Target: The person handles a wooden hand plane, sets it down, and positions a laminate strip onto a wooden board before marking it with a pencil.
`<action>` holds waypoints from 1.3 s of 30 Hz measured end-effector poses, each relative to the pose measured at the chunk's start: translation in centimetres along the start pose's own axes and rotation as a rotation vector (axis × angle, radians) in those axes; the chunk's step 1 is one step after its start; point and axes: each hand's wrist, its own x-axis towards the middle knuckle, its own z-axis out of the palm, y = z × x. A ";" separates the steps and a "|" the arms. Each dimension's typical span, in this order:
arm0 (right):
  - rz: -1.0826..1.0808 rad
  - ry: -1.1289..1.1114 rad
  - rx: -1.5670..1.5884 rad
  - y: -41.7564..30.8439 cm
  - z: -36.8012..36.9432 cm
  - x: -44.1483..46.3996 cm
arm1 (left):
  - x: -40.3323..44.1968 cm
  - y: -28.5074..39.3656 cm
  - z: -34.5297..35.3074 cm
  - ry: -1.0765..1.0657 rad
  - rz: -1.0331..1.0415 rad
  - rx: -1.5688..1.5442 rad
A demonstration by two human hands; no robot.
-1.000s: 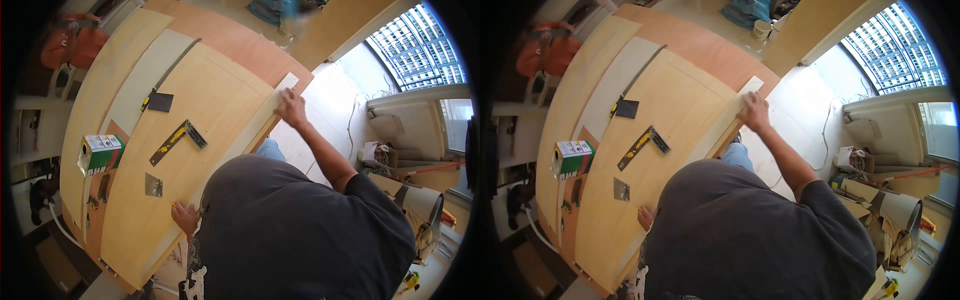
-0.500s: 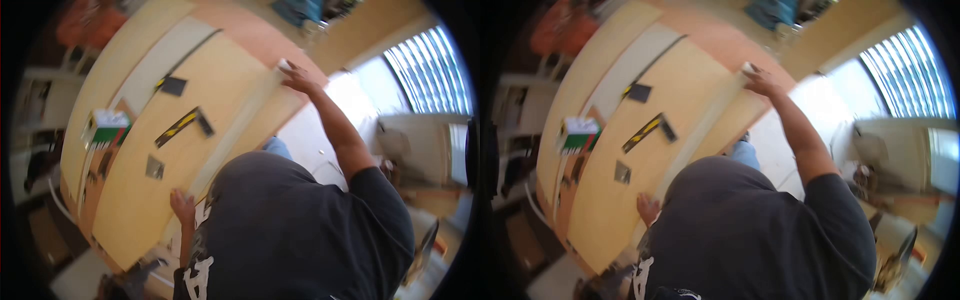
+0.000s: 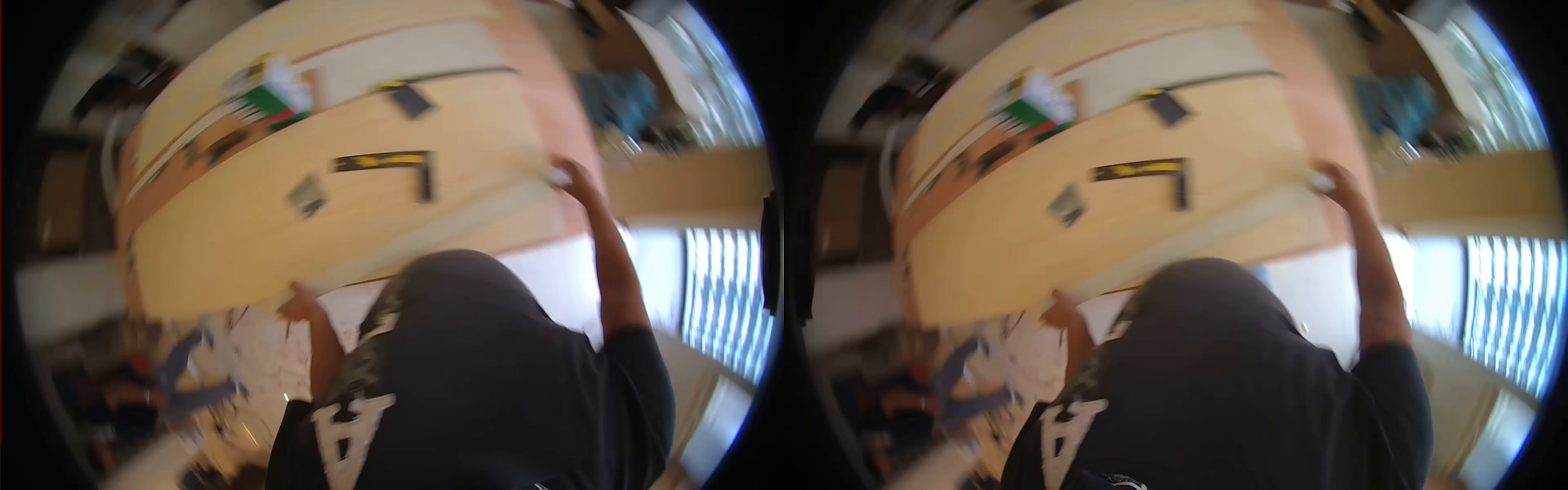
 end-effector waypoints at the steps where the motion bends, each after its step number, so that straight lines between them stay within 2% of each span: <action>1: -0.084 0.025 -0.035 1.0 0.3 0.2 | 1.3 0.2 0.5 -0.084 -0.179 -0.045; 2: -0.167 0.029 -0.089 1.2 -0.1 0.4 | 1.3 1.9 -0.9 -0.120 -0.393 -0.195; 3: 0.004 -0.053 -0.108 1.7 0.0 0.8 | 2.4 1.7 -0.9 -0.193 -0.464 -0.478; 6: 0.019 -0.139 -0.226 0.0 -1.5 0.8 | 5.2 0.9 -1.1 -0.312 -0.736 -1.153; 8: -0.036 -0.160 -0.296 -3.3 -2.5 1.3 | 7.5 0.6 -1.6 -0.296 -0.825 -1.374; 11: -0.092 -0.160 -0.382 -7.6 -3.7 0.5 | 10.4 1.1 -3.7 -0.238 -0.812 -1.582; 14: -0.099 -0.197 -0.298 -7.6 -3.0 -0.6 | 13.6 3.2 -7.3 -0.171 -0.643 -1.727; 17: 0.003 -0.174 -0.097 -9.2 -1.6 -1.3 | 14.9 8.4 -14.9 -0.012 -0.298 -1.691; 19: 0.008 -0.147 0.013 -10.9 -0.9 -1.4 | 11.9 15.3 -23.8 0.179 -0.083 -1.476; 20: 0.026 -0.145 0.012 -11.0 -0.5 -1.3 | 10.9 17.7 -26.8 0.199 0.041 -1.526; 21: 0.044 -0.141 0.011 -11.0 -0.2 -1.4 | 9.9 19.5 -29.1 0.220 0.167 -1.573; 24: 0.122 -0.101 0.033 -11.1 -0.1 -1.4 | 6.2 24.8 -33.1 0.336 0.341 -1.555; 27: 0.214 -0.065 0.029 -10.1 -0.4 -1.5 | 4.7 26.6 -32.1 0.329 0.340 -1.518; 28: 0.236 -0.056 0.022 -9.7 -0.6 -1.7 | 4.6 26.9 -31.0 0.312 0.266 -1.501; 30: 0.291 -0.051 0.001 -8.9 -1.1 -2.3 | 5.5 26.1 -26.2 0.270 0.117 -1.459; 34: 0.352 -0.066 -0.062 -7.8 -2.7 -3.2 | 8.9 20.9 -12.2 0.099 -0.169 -1.145; 36: 0.346 -0.055 -0.099 -6.8 -3.6 -4.0 | 9.6 17.1 -5.9 0.022 -0.208 -0.940; 39: 0.380 -0.022 -0.120 -4.0 -4.4 -5.4 | 9.1 13.3 -0.9 -0.068 -0.430 -1.008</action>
